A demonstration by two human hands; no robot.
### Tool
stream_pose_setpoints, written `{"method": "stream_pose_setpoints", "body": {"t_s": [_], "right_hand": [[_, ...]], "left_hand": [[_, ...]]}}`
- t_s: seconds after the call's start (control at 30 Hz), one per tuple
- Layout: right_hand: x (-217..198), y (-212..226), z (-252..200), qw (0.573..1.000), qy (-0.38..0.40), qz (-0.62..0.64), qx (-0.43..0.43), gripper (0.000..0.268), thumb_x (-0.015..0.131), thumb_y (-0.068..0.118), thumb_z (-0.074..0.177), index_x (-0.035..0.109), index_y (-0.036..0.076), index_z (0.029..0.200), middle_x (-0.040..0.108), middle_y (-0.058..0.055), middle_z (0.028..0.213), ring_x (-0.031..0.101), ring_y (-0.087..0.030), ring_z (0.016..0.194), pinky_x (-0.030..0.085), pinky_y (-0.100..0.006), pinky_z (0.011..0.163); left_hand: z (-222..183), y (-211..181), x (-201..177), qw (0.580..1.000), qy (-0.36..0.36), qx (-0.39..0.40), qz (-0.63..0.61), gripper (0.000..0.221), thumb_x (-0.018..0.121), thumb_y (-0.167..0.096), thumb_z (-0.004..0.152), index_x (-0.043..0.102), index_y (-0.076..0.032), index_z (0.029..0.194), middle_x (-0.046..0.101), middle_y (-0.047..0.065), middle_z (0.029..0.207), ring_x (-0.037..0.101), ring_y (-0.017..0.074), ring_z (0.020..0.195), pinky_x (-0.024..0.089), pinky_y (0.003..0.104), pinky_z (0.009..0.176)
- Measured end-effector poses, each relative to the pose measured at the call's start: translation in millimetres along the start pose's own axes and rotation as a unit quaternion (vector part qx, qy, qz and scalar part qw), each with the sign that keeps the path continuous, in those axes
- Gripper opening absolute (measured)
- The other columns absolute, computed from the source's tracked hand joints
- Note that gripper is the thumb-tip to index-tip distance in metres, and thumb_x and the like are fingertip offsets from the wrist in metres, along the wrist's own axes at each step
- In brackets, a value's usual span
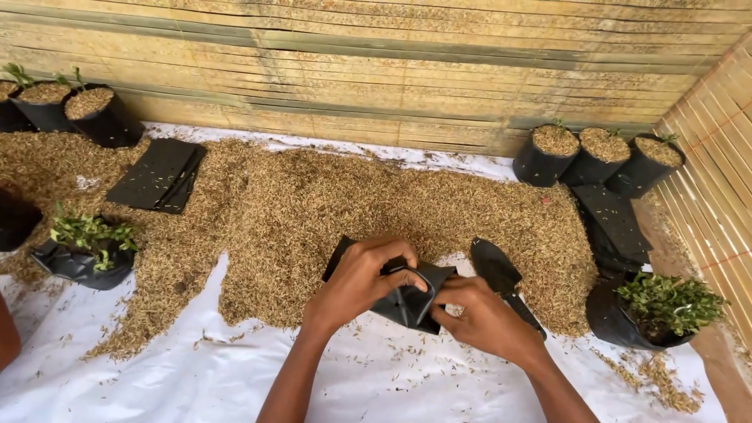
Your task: The person fills a black plastic planting bag with a dry husk-like growing medium using a small hand trowel and then packs the medium down by hand.
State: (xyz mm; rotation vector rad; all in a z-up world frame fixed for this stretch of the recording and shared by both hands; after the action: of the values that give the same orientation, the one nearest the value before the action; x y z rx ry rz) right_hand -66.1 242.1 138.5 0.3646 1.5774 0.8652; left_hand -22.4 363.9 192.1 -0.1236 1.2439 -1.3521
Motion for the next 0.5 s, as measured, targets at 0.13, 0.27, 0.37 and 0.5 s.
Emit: {"method": "stream_pose_setpoints", "body": {"t_s": [0.13,0.27,0.37,0.5], "right_hand": [[25,-32,-1,0.991,0.075,-0.091,0.061,0.011,0.074,0.008,0.079,0.081,0.012,0.087,0.077,-0.008,0.098,0.071,-0.017,0.076,0.06,-0.025,0.065],[22,-4,4,0.984,0.033,-0.158,-0.071,0.022,0.077,0.013,0.071,0.075,0.009,0.092,0.077,-0.009,0.098,0.068,-0.024,0.089,0.051,-0.038,0.084],[22,6,0,0.976,0.035,-0.182,-0.112,0.06,0.087,0.035,0.068,0.06,0.007,0.114,0.07,-0.013,0.114,0.058,-0.03,0.114,0.042,-0.048,0.104],[22,-13,1,0.987,0.085,-0.137,-0.027,0.101,0.091,0.051,0.07,0.038,0.016,0.147,0.049,-0.017,0.148,0.047,-0.039,0.133,0.036,-0.062,0.11]], "left_hand": [[0,8,11,0.997,0.039,-0.054,-0.047,0.018,0.08,-0.003,0.074,0.072,-0.013,0.087,0.081,0.005,0.085,0.068,0.0122,0.054,0.056,0.027,0.051],[-1,6,4,0.999,-0.001,-0.04,-0.021,0.011,0.079,-0.01,0.076,0.075,-0.015,0.084,0.079,0.002,0.079,0.064,0.0116,0.051,0.053,0.026,0.047],[0,8,4,0.999,-0.015,-0.035,0.027,0.014,0.078,-0.013,0.078,0.075,-0.015,0.091,0.081,0.004,0.09,0.072,0.0146,0.06,0.062,0.029,0.055],[3,5,14,0.997,0.024,-0.06,0.029,0.019,0.074,-0.025,0.085,0.074,-0.011,0.099,0.079,0.007,0.095,0.067,0.012,0.055,0.061,0.025,0.049]]}}
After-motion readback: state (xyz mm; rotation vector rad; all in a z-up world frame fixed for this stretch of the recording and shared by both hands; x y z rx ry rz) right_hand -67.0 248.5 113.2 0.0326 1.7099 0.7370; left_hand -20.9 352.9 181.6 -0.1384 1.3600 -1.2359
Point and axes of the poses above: each hand's wrist, its own z-axis towards the middle knuckle, its own x-axis out of the palm, y = z × x, the point moved 10 cm from there along z, towards the middle knuckle
